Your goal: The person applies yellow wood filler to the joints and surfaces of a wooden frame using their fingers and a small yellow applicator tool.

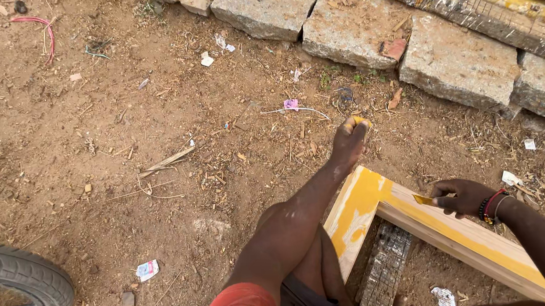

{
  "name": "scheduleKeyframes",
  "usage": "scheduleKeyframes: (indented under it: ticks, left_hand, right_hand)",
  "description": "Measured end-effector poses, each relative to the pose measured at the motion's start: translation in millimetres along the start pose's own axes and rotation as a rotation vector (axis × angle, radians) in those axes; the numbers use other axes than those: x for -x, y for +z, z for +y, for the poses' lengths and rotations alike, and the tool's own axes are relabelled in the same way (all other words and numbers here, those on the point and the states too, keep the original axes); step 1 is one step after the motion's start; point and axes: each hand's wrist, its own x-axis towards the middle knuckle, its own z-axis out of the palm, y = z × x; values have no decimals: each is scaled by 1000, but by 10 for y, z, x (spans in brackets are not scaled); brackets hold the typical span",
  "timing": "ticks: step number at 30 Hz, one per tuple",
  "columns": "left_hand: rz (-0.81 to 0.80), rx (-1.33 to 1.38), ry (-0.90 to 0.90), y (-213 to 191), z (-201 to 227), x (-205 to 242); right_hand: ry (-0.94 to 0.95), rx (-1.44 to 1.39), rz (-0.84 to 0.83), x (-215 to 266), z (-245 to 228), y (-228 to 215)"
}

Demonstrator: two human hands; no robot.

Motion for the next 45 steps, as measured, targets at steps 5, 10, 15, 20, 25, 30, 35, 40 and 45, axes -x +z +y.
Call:
scheduleKeyframes:
  ticks: [5,10,15,20,25,30,35,40,45]
  left_hand:
    - [-2,68,-80,-8,-53,-18]
    - [51,11,-59,-65,-249,-85]
    - [67,-76,-166,-42,-152,-14]
    - [67,65,-158,-1,-67,-67]
    - [52,99,-149,-10,-167,-99]
    - [-11,19,-160,-26,-37,-10]
    - [-16,-112,-103,-4,-12,19]
    - [-14,-53,-66,30,9,73]
    - [79,-36,-159,105,195,160]
  right_hand:
    - [-5,12,-4,-6,-108,12]
    - [-1,30,-50,14,-154,8]
    - [23,18,-34,28,-162,-7]
    - [55,12,-55,7,-99,3]
    - [32,-10,-62,-79,-4,-14]
    - [44,-35,-96,-83,39,18]
    - [31,-25,-61,-98,21,4]
    - [46,0,-65,-38,-30,19]
    - [47,39,-71,-26,-62,12]
